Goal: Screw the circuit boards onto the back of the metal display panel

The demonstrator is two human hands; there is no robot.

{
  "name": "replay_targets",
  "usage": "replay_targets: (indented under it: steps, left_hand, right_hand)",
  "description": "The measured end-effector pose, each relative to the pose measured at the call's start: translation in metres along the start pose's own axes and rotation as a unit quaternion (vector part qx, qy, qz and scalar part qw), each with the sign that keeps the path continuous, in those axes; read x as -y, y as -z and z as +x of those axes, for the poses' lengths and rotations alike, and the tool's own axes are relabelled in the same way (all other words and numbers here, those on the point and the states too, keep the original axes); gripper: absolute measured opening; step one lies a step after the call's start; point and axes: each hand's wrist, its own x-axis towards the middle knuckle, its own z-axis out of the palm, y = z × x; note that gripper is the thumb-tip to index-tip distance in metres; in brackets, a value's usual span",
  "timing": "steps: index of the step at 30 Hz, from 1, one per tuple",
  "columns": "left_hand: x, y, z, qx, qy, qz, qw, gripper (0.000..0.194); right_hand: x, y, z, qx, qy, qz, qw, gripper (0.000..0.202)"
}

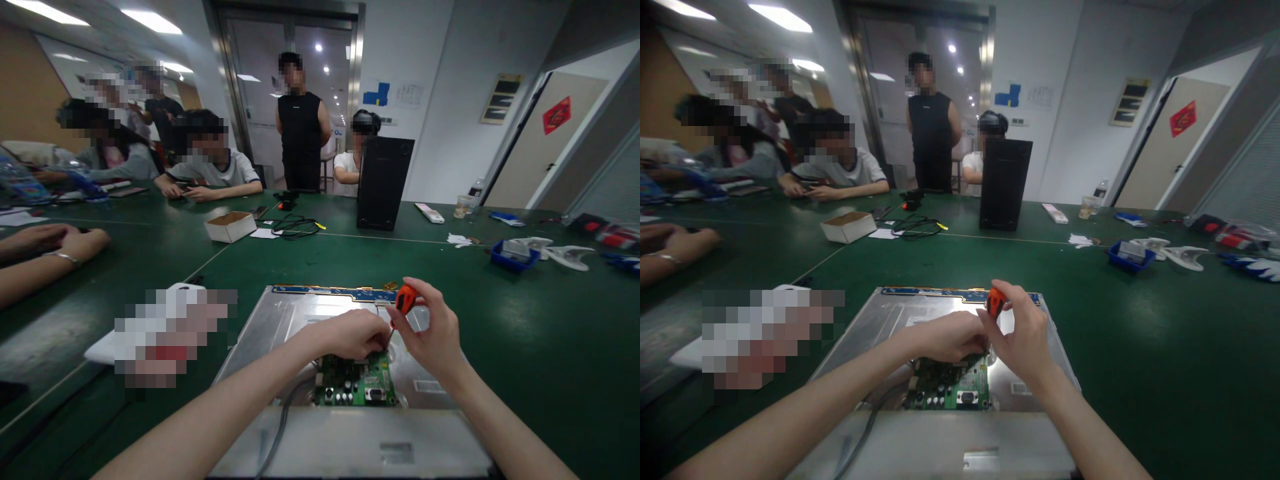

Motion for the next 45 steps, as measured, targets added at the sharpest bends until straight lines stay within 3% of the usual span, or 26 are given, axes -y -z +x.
replay_targets:
  steps: [11, 24, 34, 40, 45]
  left_hand:
    - [0.0007, -0.0011, 0.0008, 0.001, -0.005, 0.007, 1.0, 0.013]
    - [-0.0002, -0.0043, 0.002, -0.014, 0.007, -0.003, 1.0, 0.009]
    - [-0.0015, -0.0051, 0.0021, -0.022, 0.007, -0.002, 1.0, 0.008]
    - [-0.0025, -0.0035, 0.0018, -0.009, 0.016, -0.012, 1.0, 0.007]
    - [-0.0032, -0.0034, 0.0019, -0.01, 0.011, -0.003, 1.0, 0.008]
  right_hand:
    - [0.0, 0.0004, 0.0005, -0.005, 0.004, -0.002, 1.0, 0.038]
    - [0.0056, 0.007, 0.004, 0.035, 0.001, 0.037, 0.999, 0.05]
    - [0.0026, 0.001, 0.003, -0.02, -0.014, 0.018, 1.0, 0.034]
    - [0.004, 0.0033, 0.0037, 0.031, 0.001, 0.046, 0.998, 0.04]
    - [0.0004, 0.0015, 0.0019, 0.013, 0.008, 0.033, 0.999, 0.041]
